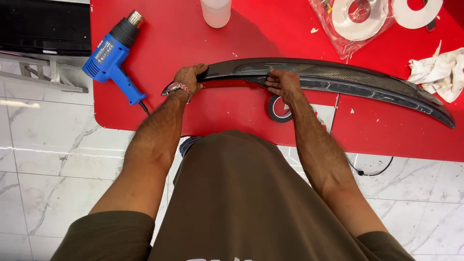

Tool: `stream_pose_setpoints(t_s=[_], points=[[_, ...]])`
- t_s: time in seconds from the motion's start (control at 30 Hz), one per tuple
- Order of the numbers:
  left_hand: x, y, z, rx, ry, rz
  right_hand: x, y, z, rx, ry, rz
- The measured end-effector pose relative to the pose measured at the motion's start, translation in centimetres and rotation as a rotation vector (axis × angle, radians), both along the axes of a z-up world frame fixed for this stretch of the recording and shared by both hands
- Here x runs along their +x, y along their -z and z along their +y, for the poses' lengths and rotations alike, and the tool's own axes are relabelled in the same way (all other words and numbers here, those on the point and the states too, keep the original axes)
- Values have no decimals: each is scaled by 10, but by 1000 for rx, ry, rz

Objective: The person applies black tape along the edge of a curved carbon fiber part on a red workbench. They smooth the tape with their fingers to ensure adhesion and alignment along the entire length of the part.

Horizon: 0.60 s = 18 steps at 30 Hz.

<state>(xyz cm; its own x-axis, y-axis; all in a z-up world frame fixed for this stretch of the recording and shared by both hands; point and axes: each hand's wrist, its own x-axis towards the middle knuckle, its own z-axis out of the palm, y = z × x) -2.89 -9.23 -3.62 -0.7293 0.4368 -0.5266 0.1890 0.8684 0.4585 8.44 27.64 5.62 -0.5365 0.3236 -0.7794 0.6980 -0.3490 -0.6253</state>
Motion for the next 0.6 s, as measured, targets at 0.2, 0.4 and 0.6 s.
stream_pose_setpoints(t_s=[0.2, 0.4, 0.6], points=[[-7, -26, 1, -60, 40, -16, -1, 12, -1, 46, 12, -5], [-8, -40, 6, -49, 51, -5, 4, 22, 2, 102, -108, 56], [-4, -47, 8, -64, 63, -14, 3, 26, 8, 258, -333, 224]])
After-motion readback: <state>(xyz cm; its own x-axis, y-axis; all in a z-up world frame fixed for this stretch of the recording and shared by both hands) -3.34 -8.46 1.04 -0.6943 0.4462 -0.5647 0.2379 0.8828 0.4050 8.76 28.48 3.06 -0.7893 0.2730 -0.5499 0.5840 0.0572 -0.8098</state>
